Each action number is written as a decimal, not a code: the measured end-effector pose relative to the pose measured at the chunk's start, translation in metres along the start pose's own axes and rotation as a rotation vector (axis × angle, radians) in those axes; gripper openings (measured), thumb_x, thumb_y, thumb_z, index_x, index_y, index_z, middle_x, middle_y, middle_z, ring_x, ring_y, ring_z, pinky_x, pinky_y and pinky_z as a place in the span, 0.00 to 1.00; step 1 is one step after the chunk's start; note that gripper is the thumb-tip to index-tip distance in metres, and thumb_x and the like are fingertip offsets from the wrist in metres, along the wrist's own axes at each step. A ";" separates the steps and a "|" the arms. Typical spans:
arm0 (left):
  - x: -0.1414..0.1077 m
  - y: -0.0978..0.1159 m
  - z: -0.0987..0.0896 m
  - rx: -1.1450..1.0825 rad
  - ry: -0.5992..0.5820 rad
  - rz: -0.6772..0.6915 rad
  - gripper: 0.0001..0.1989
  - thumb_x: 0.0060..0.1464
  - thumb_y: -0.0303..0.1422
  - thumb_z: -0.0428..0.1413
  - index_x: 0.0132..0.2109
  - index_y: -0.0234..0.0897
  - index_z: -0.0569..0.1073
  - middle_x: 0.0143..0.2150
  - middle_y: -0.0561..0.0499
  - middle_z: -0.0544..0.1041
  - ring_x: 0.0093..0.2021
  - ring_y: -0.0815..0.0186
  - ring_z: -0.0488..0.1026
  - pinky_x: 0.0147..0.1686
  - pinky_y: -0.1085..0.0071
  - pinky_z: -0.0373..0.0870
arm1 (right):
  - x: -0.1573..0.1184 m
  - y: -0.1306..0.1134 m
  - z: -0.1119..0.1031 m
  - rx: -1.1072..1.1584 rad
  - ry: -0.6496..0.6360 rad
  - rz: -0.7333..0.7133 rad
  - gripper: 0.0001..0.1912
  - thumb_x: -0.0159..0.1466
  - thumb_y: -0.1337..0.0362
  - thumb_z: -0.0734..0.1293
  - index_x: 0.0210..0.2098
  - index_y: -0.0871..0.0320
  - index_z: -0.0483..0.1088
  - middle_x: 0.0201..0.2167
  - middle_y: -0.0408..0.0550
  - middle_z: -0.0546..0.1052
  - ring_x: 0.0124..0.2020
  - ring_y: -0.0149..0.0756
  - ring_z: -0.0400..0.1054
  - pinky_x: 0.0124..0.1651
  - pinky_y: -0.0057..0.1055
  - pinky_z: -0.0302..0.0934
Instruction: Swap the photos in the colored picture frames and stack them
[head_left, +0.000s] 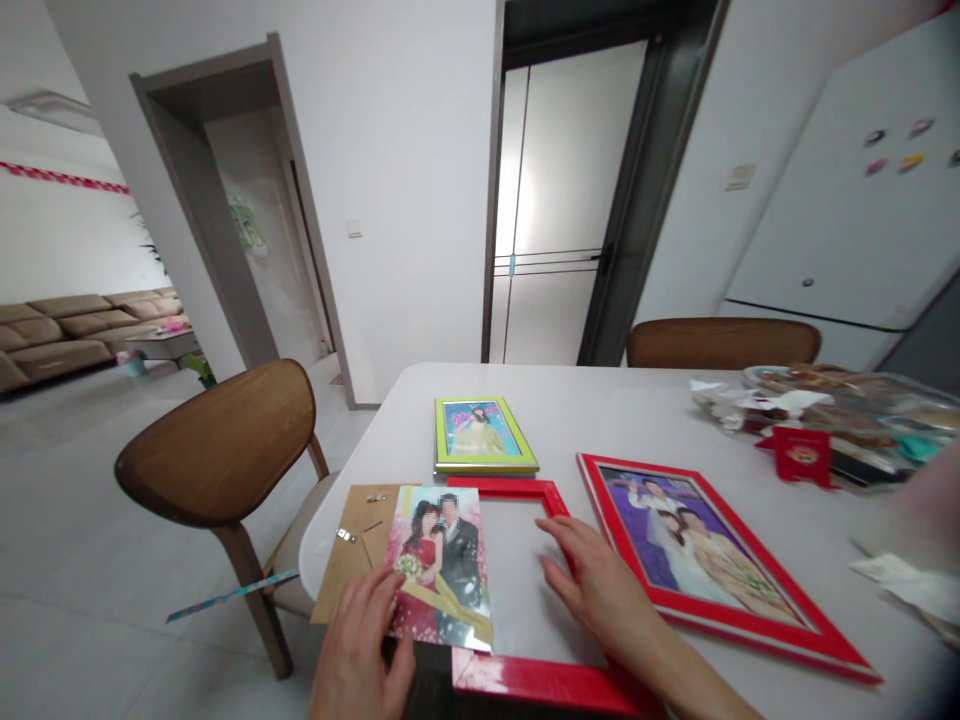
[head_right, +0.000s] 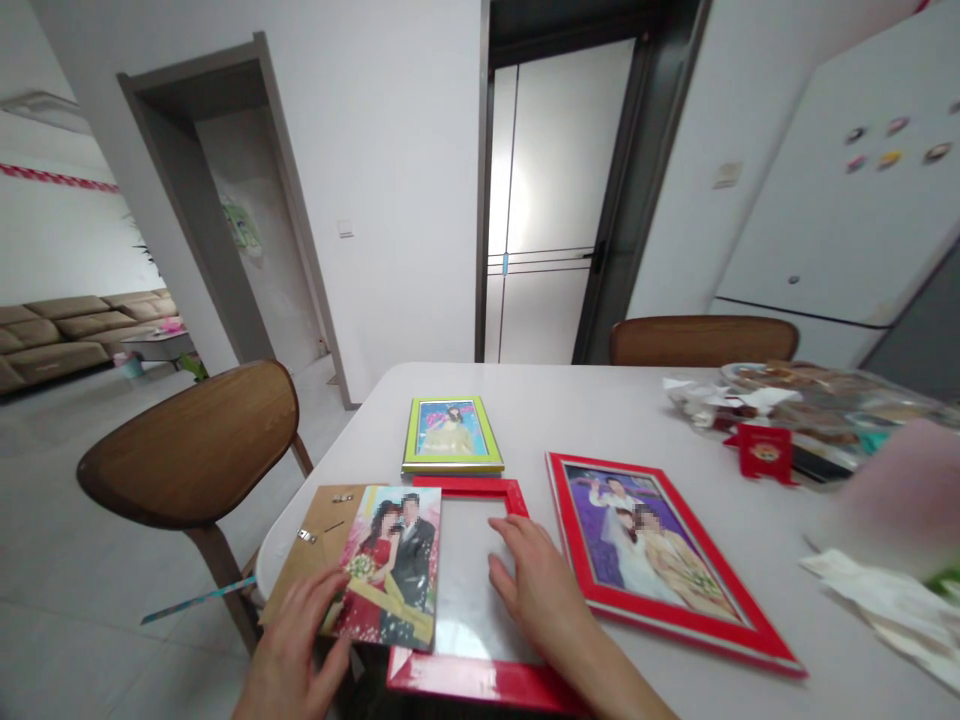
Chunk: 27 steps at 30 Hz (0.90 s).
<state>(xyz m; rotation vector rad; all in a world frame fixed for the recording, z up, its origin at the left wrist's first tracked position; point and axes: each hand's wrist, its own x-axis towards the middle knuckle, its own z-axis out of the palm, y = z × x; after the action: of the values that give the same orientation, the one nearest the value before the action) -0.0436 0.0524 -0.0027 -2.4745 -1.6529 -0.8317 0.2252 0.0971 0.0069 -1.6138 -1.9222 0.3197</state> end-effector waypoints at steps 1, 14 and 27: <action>0.000 0.003 0.002 -0.006 -0.028 0.054 0.23 0.43 0.28 0.50 0.50 0.34 0.62 0.50 0.40 0.66 0.51 0.56 0.63 0.47 0.57 0.64 | -0.001 -0.007 0.004 0.098 -0.032 0.016 0.20 0.53 0.65 0.58 0.45 0.63 0.64 0.42 0.56 0.69 0.40 0.39 0.64 0.45 0.36 0.57; 0.018 0.024 0.017 -0.151 -0.003 0.139 0.37 0.35 0.17 0.44 0.57 0.33 0.53 0.60 0.42 0.53 0.59 0.56 0.48 0.53 0.53 0.54 | 0.024 -0.091 0.032 1.122 0.001 0.222 0.29 0.50 0.69 0.62 0.51 0.59 0.52 0.21 0.35 0.63 0.20 0.24 0.58 0.23 0.22 0.53; 0.047 0.082 0.020 -1.460 0.239 -0.661 0.22 0.52 0.39 0.46 0.52 0.33 0.61 0.45 0.45 0.73 0.45 0.60 0.70 0.42 0.67 0.69 | 0.008 -0.059 0.016 1.208 -0.075 0.483 0.26 0.57 0.59 0.53 0.55 0.57 0.48 0.43 0.53 0.71 0.37 0.37 0.69 0.35 0.33 0.63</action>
<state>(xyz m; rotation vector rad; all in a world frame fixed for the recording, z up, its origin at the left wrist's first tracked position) 0.0494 0.0637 0.0223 -1.9109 -2.1361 -3.1408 0.1670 0.0939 0.0285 -1.1303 -0.9130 1.4138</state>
